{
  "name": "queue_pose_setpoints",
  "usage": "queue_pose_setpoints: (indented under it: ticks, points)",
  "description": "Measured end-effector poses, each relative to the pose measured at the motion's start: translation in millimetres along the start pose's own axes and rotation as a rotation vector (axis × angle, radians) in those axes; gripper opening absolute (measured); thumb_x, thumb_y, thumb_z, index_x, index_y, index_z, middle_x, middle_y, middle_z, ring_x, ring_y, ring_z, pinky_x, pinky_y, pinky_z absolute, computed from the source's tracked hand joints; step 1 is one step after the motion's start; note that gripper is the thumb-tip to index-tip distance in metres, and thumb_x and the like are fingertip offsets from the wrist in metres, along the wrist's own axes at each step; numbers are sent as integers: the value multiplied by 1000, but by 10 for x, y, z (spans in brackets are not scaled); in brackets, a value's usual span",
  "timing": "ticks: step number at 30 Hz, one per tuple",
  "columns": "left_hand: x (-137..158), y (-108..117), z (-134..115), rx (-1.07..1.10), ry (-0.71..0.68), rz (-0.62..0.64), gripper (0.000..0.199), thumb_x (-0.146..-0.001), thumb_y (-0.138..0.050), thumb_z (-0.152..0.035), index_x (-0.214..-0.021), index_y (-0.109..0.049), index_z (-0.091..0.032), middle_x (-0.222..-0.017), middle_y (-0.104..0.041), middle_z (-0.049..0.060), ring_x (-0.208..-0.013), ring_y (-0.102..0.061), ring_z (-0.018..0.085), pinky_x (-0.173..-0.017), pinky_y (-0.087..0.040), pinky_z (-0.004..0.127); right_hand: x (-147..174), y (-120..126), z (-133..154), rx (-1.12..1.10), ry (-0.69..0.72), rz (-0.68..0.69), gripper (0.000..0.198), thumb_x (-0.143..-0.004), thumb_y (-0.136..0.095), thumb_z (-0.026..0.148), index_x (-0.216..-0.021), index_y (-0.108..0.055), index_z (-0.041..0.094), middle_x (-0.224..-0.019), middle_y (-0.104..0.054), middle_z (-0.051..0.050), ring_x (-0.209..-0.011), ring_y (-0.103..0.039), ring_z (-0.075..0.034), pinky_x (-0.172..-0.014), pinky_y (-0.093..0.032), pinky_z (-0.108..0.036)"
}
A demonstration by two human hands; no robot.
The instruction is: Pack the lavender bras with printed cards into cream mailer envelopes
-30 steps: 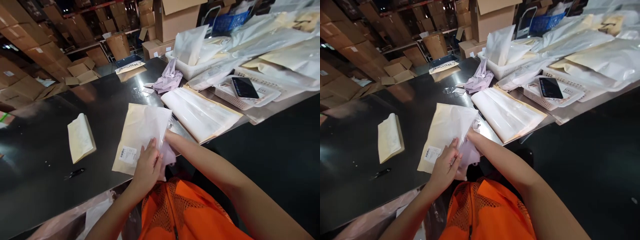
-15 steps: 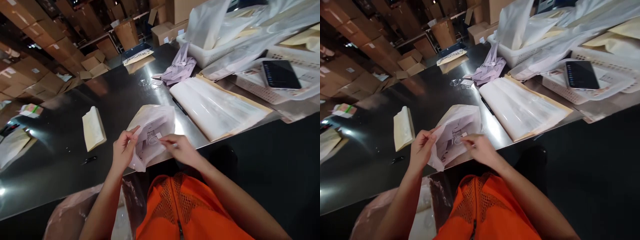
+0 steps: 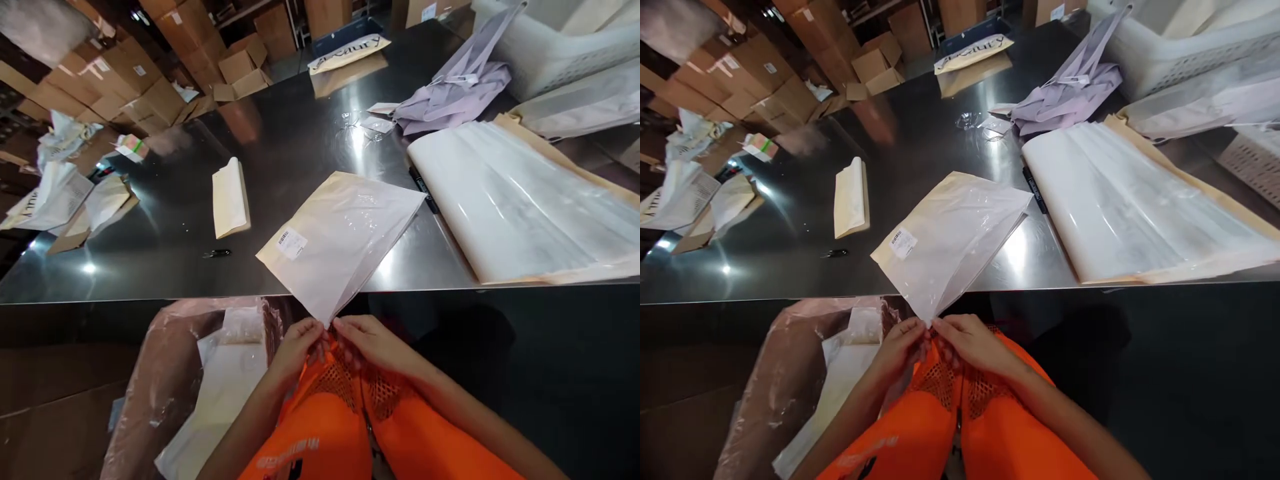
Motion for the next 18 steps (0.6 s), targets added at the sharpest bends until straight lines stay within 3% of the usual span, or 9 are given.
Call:
queue_pose_setpoints:
  ticks: [3, 5, 7, 9, 12, 14, 16, 18]
  points:
    - [-65, -66, 29, 114, -103, -116, 40, -66, -74, -50, -58, -53, -17, -46, -51, -3, -37, -39, 7, -39, -23, 19, -128, -264, 71, -2, 154, 33, 56, -91, -46, 66, -69, -61, 17, -59, -54, -2, -54, -46, -12, -53, -35, -25]
    - [-59, -70, 22, 156, -171, -154, 36, -68, -69, -43, -52, -49, -18, -43, -46, -4, -36, -35, 7, -37, -21, 19, -212, -261, 119, -78, 181, -20, 53, -87, -54, 61, -60, -59, 17, -56, -52, -2, -55, -45, -12, -53, -33, -25]
    - [-33, -23, 11, 241, -238, -149, 34, -67, -65, -38, -49, -44, -19, -41, -42, -5, -35, -32, 6, -36, -21, 19, -280, -35, 202, -183, 179, -174, 50, -79, -62, 59, -53, -52, 18, -49, -46, -1, -48, -39, -10, -47, -27, -25]
    - [-14, 83, -8, 335, -283, -148, 34, -65, -66, -33, -47, -41, -19, -39, -40, -6, -34, -29, 5, -36, -22, 19, -264, 360, 355, -270, 213, -379, 51, -76, -60, 61, -52, -41, 20, -44, -34, 4, -41, -27, -7, -42, -19, -23]
    - [-66, 164, -47, 348, -235, -117, 39, -64, -72, -37, -49, -41, -19, -41, -42, -5, -35, -32, 5, -36, -22, 17, -119, 863, 591, -323, 265, -563, 49, -77, -55, 59, -57, -32, 22, -46, -25, 8, -39, -17, -5, -41, -13, -22]
    - [-163, 16, -64, 280, -118, 19, 44, -65, -75, -50, -54, -47, -18, -43, -47, -3, -35, -36, 5, -35, -21, 17, -51, 938, 628, -318, 228, -551, 46, -74, -62, 55, -58, -36, 21, -47, -29, 8, -39, -19, -4, -40, -13, -21]
    - [-256, -239, -98, 231, -31, 186, 54, -63, -71, -68, -61, -54, -17, -45, -51, -1, -33, -38, 6, -34, -20, 18, -34, 803, 534, -274, 135, -453, 47, -71, -67, 56, -59, -42, 19, -46, -33, 8, -37, -23, -4, -39, -13, -21]
    - [-336, -447, -170, 240, -42, 242, 63, -60, -68, -77, -68, -57, -16, -47, -53, -1, -33, -40, 7, -33, -20, 18, -27, 595, 378, -182, 62, -336, 51, -71, -67, 64, -59, -47, 18, -46, -36, 7, -38, -26, -4, -39, -16, -21]
Point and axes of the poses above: each hand's wrist, its own x-axis away from the middle knuckle, its own y-axis out of the back of the hand, z = x × y, the point moved 7 cm from there along -x, towards the middle knuckle
